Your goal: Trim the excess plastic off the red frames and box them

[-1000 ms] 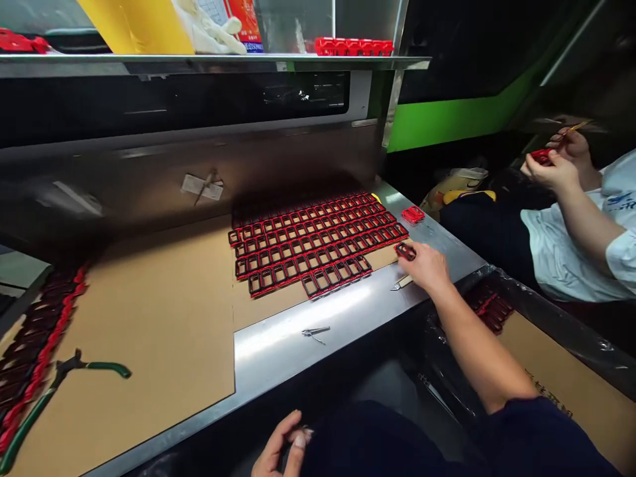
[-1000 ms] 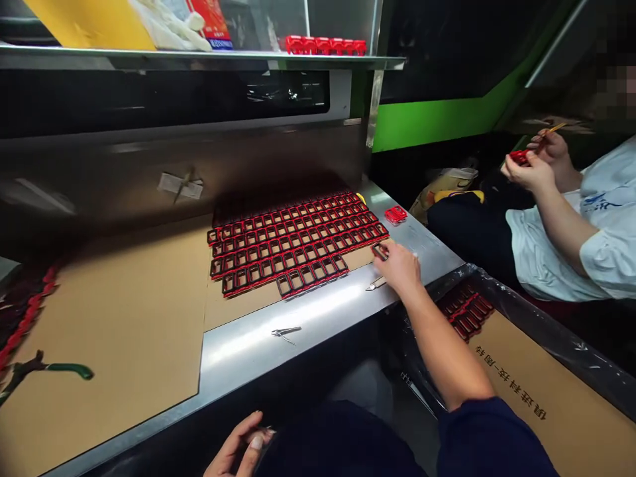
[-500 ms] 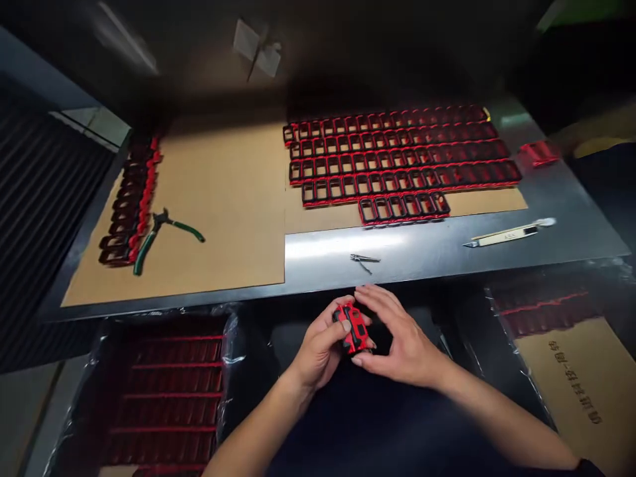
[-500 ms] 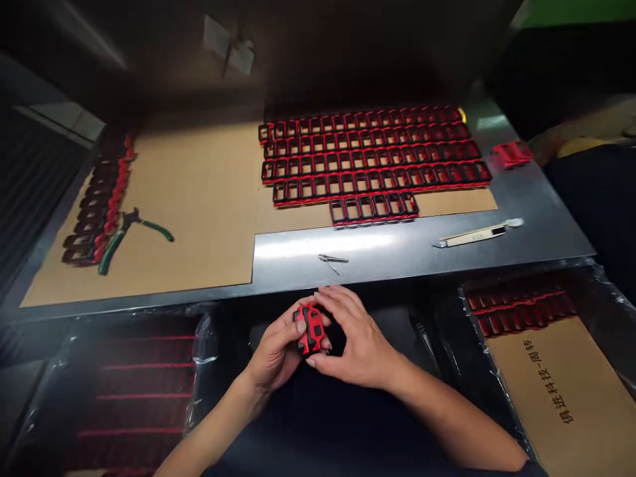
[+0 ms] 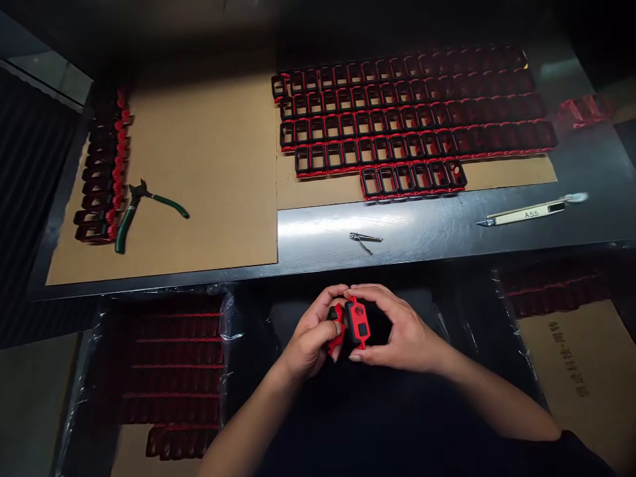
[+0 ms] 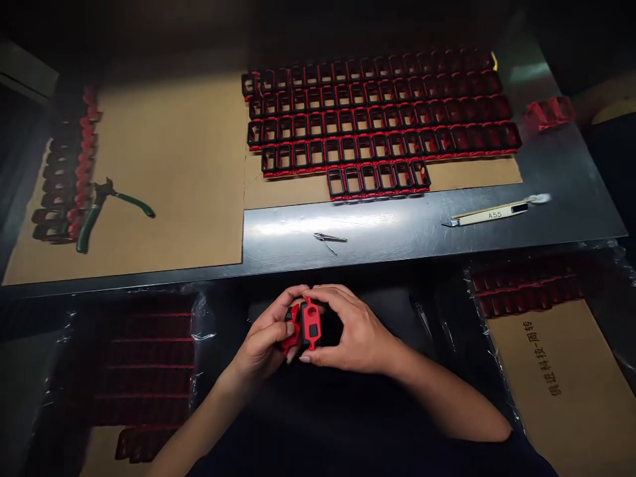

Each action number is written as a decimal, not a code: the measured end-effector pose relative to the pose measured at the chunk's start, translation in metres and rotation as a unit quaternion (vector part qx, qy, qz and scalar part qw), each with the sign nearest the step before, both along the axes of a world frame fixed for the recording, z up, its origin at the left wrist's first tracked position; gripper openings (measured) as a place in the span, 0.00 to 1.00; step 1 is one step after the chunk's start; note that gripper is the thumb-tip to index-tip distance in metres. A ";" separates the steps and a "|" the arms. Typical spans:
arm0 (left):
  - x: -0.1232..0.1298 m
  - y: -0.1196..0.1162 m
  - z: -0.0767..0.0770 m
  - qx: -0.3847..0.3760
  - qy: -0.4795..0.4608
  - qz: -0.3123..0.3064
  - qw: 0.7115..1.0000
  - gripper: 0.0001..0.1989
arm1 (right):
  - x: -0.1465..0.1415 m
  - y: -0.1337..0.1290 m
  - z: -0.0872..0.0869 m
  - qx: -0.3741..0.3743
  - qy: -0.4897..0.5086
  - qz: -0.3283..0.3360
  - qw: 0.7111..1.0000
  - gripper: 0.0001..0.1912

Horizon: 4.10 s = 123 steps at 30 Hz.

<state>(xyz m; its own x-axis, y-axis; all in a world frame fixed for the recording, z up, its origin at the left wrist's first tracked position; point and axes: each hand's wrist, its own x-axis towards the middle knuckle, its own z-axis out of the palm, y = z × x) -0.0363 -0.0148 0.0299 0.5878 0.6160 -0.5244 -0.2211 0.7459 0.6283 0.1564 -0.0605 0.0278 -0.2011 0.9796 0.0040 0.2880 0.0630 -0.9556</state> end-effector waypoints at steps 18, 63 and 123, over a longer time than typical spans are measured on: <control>-0.009 -0.010 -0.001 0.087 0.019 -0.013 0.996 0.32 | -0.001 -0.006 0.008 -0.122 0.189 0.004 0.974 0.35; -0.008 -0.006 0.004 0.044 0.052 0.006 0.998 0.28 | -0.003 -0.010 -0.003 -0.170 0.226 -0.034 0.959 0.39; -0.024 -0.008 -0.002 0.242 0.191 -0.145 0.940 0.41 | 0.012 -0.006 -0.002 -0.228 0.214 -0.044 0.949 0.13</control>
